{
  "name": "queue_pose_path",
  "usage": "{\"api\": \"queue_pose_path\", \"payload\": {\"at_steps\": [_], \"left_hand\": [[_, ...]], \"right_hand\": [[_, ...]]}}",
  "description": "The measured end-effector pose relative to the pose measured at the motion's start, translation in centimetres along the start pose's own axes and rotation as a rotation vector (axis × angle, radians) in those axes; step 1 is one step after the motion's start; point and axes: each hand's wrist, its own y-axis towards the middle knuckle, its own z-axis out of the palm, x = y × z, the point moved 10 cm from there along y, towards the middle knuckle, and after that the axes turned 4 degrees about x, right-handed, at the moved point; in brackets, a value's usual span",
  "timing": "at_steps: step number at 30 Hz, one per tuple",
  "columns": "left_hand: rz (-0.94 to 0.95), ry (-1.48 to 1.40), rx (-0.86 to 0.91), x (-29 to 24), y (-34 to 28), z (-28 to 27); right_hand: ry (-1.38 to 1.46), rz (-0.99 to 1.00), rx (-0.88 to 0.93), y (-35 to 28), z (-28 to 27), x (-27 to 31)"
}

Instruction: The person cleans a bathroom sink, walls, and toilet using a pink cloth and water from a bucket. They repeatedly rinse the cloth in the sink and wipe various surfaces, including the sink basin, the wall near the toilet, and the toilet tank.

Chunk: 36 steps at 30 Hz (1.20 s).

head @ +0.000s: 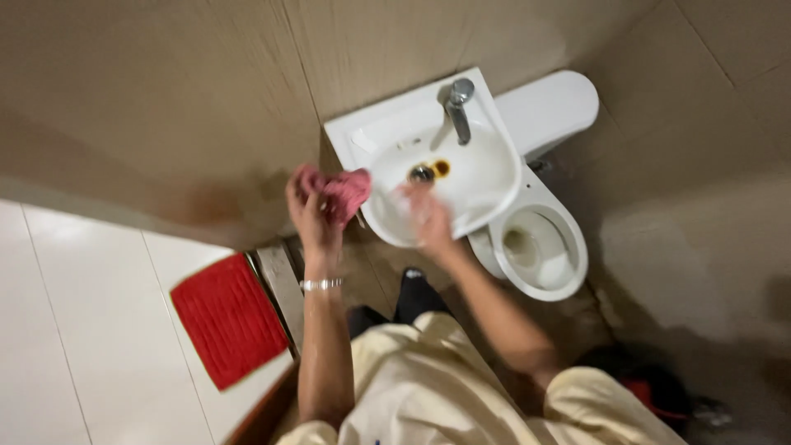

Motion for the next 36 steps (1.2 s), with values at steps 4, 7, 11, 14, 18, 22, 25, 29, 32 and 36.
{"api": "queue_pose_path", "payload": {"at_steps": [4,7,11,14,18,22,25,29,32,36], "left_hand": [[-0.006,0.071,0.239,1.1,-3.2,7.7],[-0.019,0.168,0.326,6.6,-2.9,11.5],[-0.288,0.104,0.191,22.3,1.1,10.6],[-0.427,-0.192,0.217,28.0,0.5,11.3],[-0.420,-0.039,0.216,32.1,0.3,12.1],[-0.209,0.185,0.272,32.8,2.2,12.9],[-0.143,0.259,0.233,34.7,3.2,12.3],[0.001,0.461,0.284,35.2,3.9,13.1],[-0.144,0.316,0.195,35.7,5.0,12.2],[-0.247,0.261,0.050,36.1,7.0,11.7]], "right_hand": [[-1.264,-0.362,-0.228,4.9,-4.9,14.4],[-1.523,-0.195,-0.275,10.8,-9.9,17.6],[-1.897,0.078,-0.078,19.2,-15.0,15.1],[-2.007,0.009,-0.010,18.9,-9.9,16.0],[-2.004,-0.004,0.038,20.4,-12.4,14.9],[-2.019,-0.241,0.229,19.6,-9.5,15.5],[-1.957,-0.025,0.349,19.7,-9.7,15.3],[-1.951,-0.064,0.481,19.9,-9.7,15.6],[-1.751,-0.143,0.456,18.2,-9.8,16.4],[-1.091,-0.229,0.106,10.2,-10.8,18.0]]}}
